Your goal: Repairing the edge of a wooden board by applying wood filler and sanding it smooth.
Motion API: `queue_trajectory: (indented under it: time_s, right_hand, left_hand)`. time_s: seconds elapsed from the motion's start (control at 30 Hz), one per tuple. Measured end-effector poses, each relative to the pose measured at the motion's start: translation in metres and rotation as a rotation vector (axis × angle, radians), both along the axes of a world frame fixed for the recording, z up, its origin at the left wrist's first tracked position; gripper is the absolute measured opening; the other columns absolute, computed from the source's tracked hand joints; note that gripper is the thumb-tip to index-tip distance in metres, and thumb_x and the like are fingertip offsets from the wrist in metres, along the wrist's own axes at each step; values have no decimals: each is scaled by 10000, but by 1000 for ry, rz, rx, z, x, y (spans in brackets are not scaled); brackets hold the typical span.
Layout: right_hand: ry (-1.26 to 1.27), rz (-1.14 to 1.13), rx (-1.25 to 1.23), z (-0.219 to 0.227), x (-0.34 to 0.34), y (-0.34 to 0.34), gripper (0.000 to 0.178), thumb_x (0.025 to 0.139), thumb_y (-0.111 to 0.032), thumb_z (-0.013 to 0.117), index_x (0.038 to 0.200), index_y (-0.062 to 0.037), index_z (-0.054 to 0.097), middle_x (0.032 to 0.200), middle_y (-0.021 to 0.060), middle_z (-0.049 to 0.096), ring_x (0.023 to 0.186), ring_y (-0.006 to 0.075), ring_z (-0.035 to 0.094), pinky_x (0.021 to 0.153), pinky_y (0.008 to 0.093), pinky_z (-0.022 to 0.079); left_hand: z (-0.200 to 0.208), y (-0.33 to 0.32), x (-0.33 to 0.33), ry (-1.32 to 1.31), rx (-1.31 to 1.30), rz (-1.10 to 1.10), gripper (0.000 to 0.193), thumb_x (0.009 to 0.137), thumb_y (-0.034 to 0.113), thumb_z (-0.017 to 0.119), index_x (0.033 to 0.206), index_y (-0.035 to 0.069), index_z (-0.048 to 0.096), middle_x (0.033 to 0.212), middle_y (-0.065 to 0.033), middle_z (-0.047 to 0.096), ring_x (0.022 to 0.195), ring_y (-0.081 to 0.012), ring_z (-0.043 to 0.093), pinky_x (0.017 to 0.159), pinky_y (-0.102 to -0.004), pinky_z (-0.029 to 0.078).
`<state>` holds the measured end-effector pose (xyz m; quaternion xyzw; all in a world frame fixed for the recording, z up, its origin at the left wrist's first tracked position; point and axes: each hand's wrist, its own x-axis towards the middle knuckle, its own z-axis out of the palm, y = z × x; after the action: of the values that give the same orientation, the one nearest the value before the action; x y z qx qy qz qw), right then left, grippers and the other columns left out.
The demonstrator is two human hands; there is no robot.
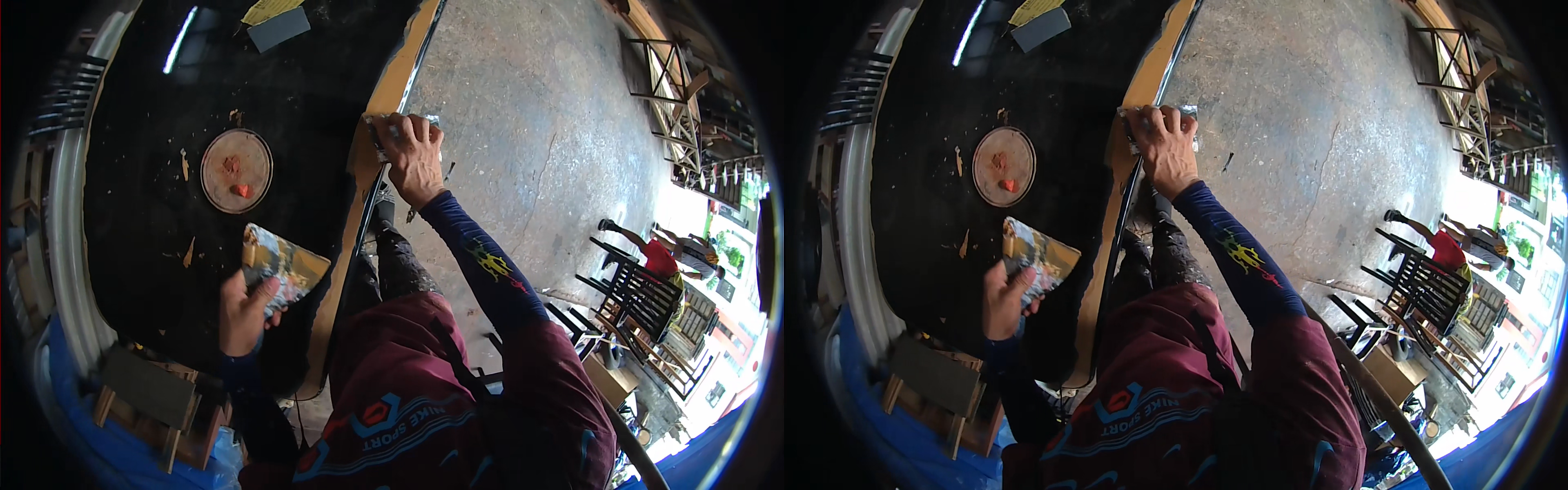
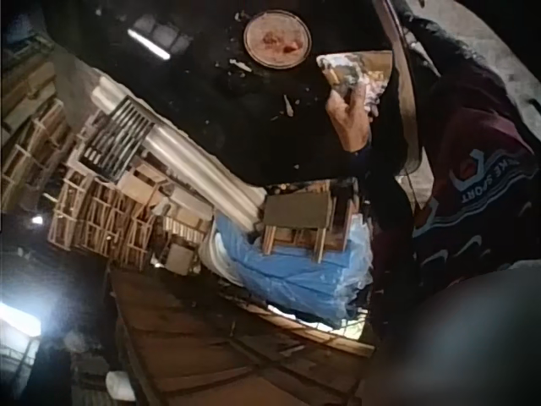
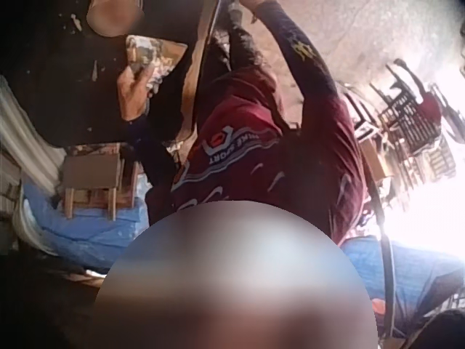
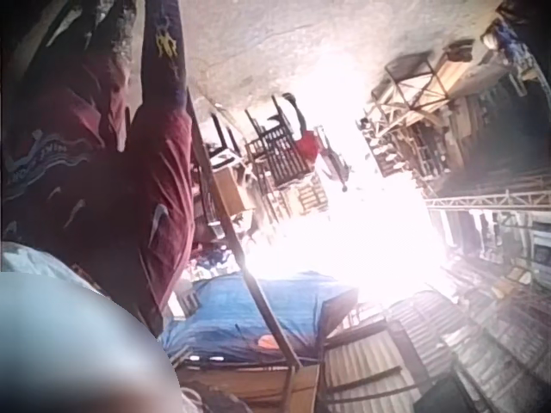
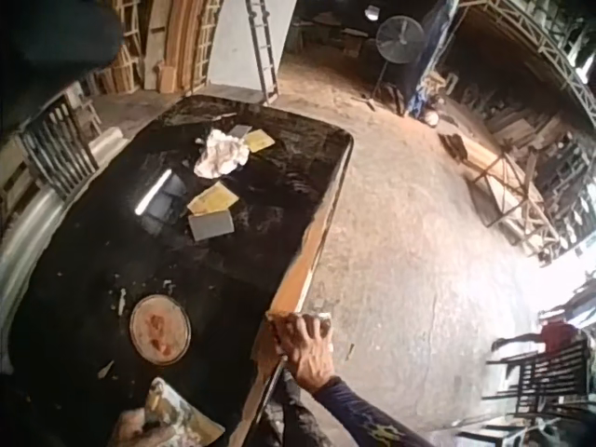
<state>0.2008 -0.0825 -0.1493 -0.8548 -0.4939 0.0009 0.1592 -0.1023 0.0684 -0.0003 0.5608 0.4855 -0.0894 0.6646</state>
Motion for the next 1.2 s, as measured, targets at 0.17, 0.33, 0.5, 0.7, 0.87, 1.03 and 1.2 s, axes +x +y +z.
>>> queue_trajectory:
  time_s: [0.17,0.33,0.5,0.7,0.87,1.03,1.2]
  right_hand:
    - [-47,-18,-93,-2,-1,-5,696,784,-54,640,1468,-155,565,1360,97,531,1274,337,486,995,553,378]
    - [9,-60,-177,32,-9,-19,644,821,-65,621,1456,-160,573,1334,86,548,1257,327,494,981,550,377]
    - [3,-97,-182,37,10,10,652,839,-52,625,1463,-234,578,1347,71,550,1257,317,492,967,539,376]
    - [56,-126,-241,35,4,22,623,857,-103,630,1456,-273,599,1282,88,557,1215,316,499,937,519,374]
    - [59,-119,-275,34,-12,17,604,872,-140,642,1460,-266,587,1277,96,547,1205,318,500,915,526,381]
    - [65,-110,-234,29,-32,10,649,848,-108,635,1473,-277,585,1252,117,553,1205,336,506,923,521,381]
    - [49,-72,-288,26,-55,-1,649,886,-149,619,1518,-257,518,1281,117,531,1193,324,493,904,535,388]
  left_hand:
    - [-13,-4,15,-18,-82,-22,332,998,321,711,1054,7,617,768,-81,695,518,-84,581,438,-206,411]
    - [-18,6,30,6,-128,-44,307,997,299,722,1031,9,629,750,-76,694,520,-78,577,442,-209,415]
    - [-27,16,47,-47,-180,-101,289,993,269,727,1038,1,631,756,-77,696,522,-82,580,446,-212,425]
    - [-33,29,51,-28,-198,-119,289,999,266,715,1057,-3,627,770,-76,699,518,-80,576,443,-208,408]
    - [-35,37,50,0,-190,-145,296,1009,282,699,1065,1,625,779,-75,700,513,-78,569,442,-202,392]
    - [-37,39,44,-7,-190,-157,282,1007,269,703,1057,3,621,777,-80,700,513,-81,570,439,-204,390]
    - [-40,38,34,-24,-213,-126,286,1003,260,716,1045,-8,626,753,-80,697,506,-77,569,431,-205,402]
